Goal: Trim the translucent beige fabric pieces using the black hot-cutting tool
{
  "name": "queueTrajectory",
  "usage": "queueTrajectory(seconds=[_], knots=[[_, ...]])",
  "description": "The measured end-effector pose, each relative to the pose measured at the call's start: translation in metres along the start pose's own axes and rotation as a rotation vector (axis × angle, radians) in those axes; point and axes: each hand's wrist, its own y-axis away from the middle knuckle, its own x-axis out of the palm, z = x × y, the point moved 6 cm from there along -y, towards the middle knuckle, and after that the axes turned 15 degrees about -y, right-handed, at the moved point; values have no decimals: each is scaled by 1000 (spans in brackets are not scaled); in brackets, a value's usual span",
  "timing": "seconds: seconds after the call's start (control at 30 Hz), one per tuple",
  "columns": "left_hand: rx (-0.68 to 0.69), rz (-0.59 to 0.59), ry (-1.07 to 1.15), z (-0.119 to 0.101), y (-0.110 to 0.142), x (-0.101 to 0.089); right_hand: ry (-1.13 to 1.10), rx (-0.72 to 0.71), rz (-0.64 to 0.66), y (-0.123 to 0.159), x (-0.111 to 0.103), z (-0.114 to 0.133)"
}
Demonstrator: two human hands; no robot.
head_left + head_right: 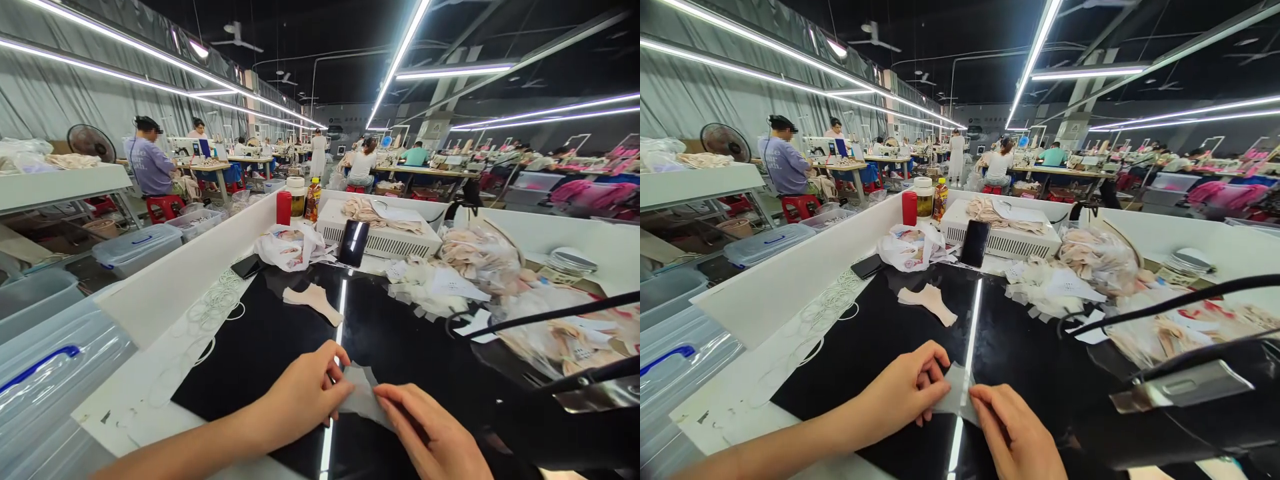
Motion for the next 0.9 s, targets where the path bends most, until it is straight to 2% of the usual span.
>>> queueTrajectory(seconds=[0.17,0.27,0.47,0.67,0.9], knots=[[209,-142,-536,-13,1,-2,213,-92,29,0,3,-4],[298,-174,-708,-13,2,2,356,-145,35,2,7,-4],[347,-184,-863,-11,2,7,511,-221,75,7,14,-7],[339,-144,-959,-12,1,9,505,-234,92,7,17,-13],[351,-167,-986,-10,0,8,476,-172,3,8,21,-9]])
